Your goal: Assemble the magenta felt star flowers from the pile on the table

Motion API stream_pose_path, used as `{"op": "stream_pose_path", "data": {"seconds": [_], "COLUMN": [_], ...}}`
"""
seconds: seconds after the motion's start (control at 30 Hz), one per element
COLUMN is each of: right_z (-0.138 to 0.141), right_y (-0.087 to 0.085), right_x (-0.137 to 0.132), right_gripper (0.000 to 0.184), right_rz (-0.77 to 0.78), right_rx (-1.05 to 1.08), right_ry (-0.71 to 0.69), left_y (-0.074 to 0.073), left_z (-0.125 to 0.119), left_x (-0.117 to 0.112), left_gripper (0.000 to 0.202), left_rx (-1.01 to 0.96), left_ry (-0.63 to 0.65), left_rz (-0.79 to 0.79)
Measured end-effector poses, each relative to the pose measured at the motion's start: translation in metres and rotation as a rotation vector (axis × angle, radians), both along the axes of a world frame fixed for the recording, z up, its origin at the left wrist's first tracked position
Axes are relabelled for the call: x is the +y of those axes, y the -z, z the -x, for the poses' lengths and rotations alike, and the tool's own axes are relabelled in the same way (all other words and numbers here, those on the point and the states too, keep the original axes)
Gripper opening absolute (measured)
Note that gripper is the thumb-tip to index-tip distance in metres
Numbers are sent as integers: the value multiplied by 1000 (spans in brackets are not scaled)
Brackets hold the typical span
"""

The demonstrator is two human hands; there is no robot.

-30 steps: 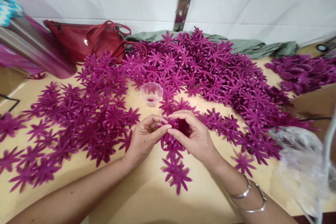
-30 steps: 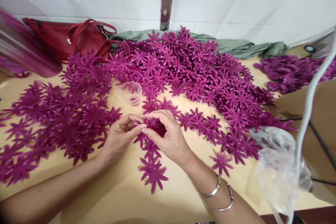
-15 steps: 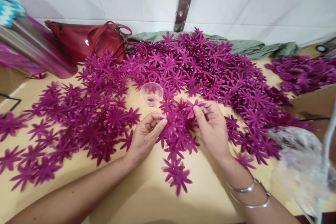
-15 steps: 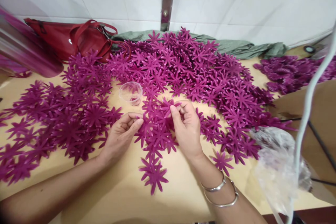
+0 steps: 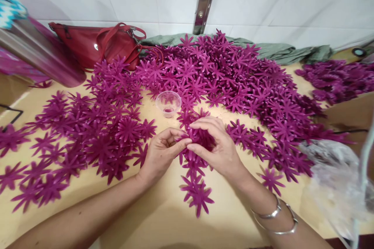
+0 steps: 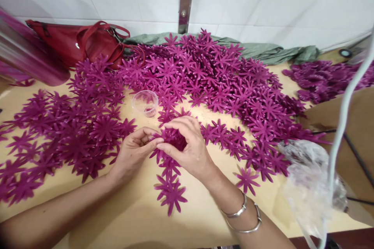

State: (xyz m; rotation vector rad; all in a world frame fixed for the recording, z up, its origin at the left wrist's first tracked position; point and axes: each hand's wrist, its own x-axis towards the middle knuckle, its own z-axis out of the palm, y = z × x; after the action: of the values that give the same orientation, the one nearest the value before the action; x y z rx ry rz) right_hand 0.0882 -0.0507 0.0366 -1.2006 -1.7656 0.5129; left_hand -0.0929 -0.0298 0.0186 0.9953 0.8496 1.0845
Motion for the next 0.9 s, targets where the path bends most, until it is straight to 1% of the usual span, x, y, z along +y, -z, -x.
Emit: {"op": "stream_pose_path", "data": {"seconds": [0.07, 0.2, 0.23, 0.3, 0.4, 0.53, 0.7, 0.8, 0.9], "right_z": [2, 4, 4, 3, 3, 6, 7, 1, -7], "right_y": [1, 2, 2, 2, 3, 5, 4, 3, 3], "right_x": [0, 0, 1, 2, 3, 0, -2, 2, 7], "right_gripper": [27, 15, 11, 8, 10, 9, 5, 6, 12], "right_rz": [113, 369, 407, 434, 410, 353, 256, 185, 130], "right_rx": [100, 362, 409, 459, 465, 452, 350, 434, 534], "right_ry": [-43, -81, -81, -54, 10, 48, 87, 204, 344], "left_y": [-1, -2, -3, -4, -4, -5, -6, -4, -2], "left_z": [0, 2, 2, 2, 2, 2, 3, 4, 4], "left_x": [0, 0, 0, 0, 0, -1, -2, -1, -1], "left_gripper": [25, 25, 25, 23, 20, 19, 18, 19, 20], "left_rx": [-3, 4, 1, -4, 1, 16, 44, 54, 71], "left_ry": [-4, -1, 8, 45, 97, 89, 105, 101, 68], "left_rz": [10, 29, 37, 50, 43, 17, -26, -43, -52]}}
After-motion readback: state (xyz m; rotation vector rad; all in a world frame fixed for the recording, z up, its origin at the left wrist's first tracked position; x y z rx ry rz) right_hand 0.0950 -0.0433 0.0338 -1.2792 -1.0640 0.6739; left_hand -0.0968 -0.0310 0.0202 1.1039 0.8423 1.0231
